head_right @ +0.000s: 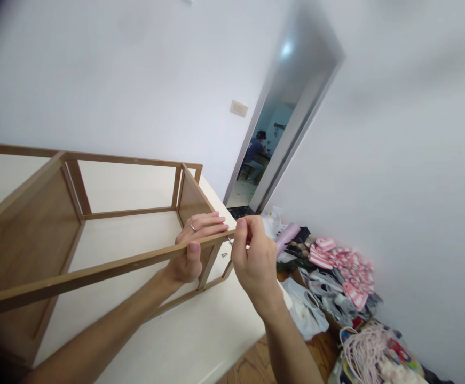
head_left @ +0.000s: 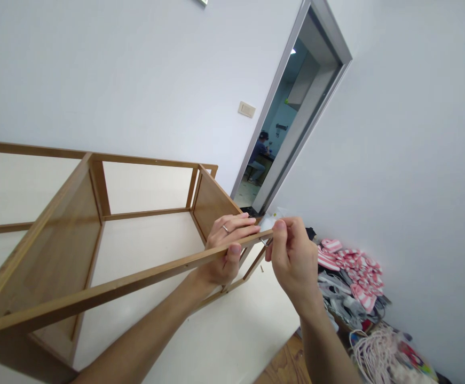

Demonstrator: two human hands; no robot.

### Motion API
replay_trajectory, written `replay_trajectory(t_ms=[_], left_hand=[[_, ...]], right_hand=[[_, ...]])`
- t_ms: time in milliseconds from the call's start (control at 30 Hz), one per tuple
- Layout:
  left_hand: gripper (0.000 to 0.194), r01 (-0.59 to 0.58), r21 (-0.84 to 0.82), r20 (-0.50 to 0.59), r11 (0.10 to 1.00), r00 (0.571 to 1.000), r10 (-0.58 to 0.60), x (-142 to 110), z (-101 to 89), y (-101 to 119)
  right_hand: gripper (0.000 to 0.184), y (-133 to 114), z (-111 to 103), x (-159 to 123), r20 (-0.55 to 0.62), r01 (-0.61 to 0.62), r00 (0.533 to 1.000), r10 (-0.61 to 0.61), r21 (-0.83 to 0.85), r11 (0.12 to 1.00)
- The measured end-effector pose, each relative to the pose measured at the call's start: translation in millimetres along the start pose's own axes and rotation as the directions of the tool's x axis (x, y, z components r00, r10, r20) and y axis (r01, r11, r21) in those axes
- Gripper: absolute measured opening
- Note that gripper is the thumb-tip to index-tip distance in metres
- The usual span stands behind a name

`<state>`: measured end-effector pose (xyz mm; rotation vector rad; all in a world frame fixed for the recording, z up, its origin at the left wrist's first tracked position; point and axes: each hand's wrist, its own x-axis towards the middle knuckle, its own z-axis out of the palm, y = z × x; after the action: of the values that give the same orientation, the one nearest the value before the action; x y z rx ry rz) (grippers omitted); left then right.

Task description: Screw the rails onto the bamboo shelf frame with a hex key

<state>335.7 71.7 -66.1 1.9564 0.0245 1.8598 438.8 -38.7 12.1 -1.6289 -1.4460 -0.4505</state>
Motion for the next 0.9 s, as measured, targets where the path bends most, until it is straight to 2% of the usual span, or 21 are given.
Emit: replay_trajectory(t_ms=[100, 367, 600, 900], left_hand=[[0.064, 0.012, 0.002, 0.002, 1.000, 1.000, -0.012, -0.4, 0.2, -0.2], [0.066, 0.022, 0.015, -0.003, 1.000, 1.000, -0.022, 0.3, 0.6, 1.2], [0.064, 0.013, -0.003, 0.007, 1.000, 1.000, -0.013, 0.7, 0.0, 1.5], [0.063, 0.009, 0.006, 0.000, 1.000, 1.000, -0.009, 0.6, 0.9, 1.5]], right_hand=[[0.023, -1.7, -1.0, -0.6, 0.026, -0.059, 0.998, 0.057, 0.065, 0.996], [0.026, 0.0, 1.5, 0.0, 0.035, -0.104, 0.994, 0.100, 0.163, 0.981], [0.027, 6.4, 2.6, -2.0, 0.015, -0.064, 0.998, 0.062, 0.190, 0.980], [0.018, 0.9, -1.9, -3.7, -0.023, 0.019, 1.000, -0.016, 0.129, 0.991]])
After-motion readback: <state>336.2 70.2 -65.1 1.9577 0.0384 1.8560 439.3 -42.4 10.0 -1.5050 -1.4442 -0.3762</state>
